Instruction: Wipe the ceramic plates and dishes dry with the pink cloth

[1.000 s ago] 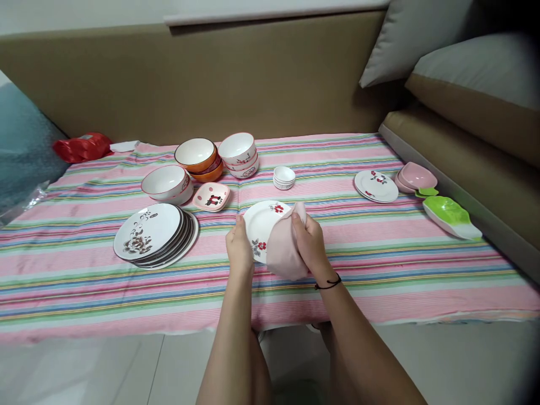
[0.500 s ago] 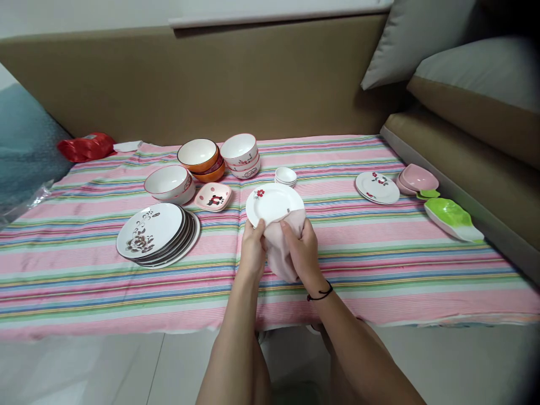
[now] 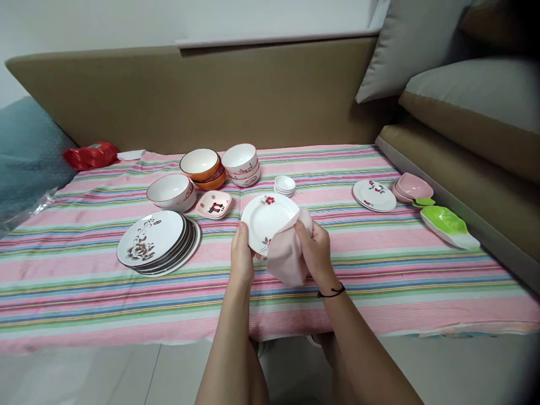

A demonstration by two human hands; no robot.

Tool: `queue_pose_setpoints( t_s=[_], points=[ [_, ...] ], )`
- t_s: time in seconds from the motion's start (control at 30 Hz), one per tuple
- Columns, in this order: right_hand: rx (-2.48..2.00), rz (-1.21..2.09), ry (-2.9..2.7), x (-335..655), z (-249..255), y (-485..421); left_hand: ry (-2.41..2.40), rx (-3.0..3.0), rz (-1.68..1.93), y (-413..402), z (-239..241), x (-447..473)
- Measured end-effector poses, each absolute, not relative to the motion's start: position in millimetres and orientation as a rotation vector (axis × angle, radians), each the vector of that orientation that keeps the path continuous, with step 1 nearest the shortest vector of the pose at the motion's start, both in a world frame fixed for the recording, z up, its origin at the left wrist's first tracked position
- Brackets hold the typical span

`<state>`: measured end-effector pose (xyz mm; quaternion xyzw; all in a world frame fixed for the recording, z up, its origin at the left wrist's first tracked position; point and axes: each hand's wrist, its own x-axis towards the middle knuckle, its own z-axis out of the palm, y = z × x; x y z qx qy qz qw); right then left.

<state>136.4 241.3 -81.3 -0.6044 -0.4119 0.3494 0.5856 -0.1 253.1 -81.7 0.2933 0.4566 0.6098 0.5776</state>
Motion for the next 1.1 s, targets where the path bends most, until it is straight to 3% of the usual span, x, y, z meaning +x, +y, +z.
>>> queue_pose_setpoints(
  t_s=[0.4, 0.67, 1.1],
  points=[
    [-1.413, 0.816, -0.975, 133.2, -83.7, 242.6, 1.055, 0.473, 1.557, 254.9, -85.2, 6.1],
    [-1.35, 0.879, -0.929, 119.2, -87.0, 240.7, 0.761, 0.719, 1.313, 246.3, -73.6, 11.9],
    [-1.386, 0.828, -0.922, 119.0, -85.2, 240.8, 0.827, 0.945, 1.176, 246.0, -74.8, 16.4]
  ],
)
